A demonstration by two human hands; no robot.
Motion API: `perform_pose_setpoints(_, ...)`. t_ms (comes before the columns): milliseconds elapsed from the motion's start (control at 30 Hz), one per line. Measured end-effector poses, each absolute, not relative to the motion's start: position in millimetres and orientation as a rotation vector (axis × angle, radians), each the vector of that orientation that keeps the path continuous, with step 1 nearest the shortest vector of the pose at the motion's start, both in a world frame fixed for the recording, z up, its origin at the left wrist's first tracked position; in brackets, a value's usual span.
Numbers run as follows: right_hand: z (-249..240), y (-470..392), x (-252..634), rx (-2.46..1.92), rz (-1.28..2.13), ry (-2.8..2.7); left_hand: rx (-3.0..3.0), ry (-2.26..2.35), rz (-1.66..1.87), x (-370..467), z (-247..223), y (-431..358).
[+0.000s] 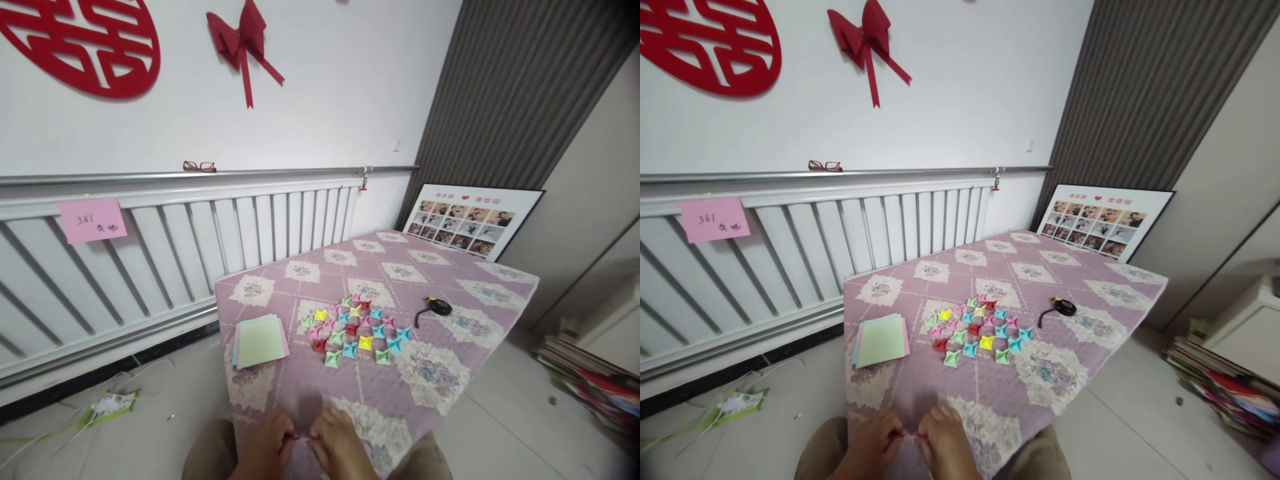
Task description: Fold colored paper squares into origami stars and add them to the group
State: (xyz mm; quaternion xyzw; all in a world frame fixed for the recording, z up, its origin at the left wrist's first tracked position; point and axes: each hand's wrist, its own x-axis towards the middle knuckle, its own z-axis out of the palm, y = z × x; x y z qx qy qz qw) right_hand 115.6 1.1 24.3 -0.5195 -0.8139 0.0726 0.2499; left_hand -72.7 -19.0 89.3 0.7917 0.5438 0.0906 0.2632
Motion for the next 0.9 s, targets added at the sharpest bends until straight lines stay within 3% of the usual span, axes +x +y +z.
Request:
perform_pose_setpoints(133, 31, -2, 112, -1.316, -0.158, -2.218, 2.532, 1.559, 0.344, -71, 26, 11)
perform_pose_setpoints(267, 16, -17, 110, -1.283, -0.23, -2.239, 2.754, 1.486, 0.479, -77, -12, -4)
perform_pose_setpoints(633, 5, -38, 113, -1.331, 0.13, -2.341, 2.635, 1.501, 0.386, -85, -1, -36)
perform_pose_setpoints(900, -1, -40, 117, -1.405, 0.235, -2.257, 2.287, 1.588, 0.535, -89, 11, -40)
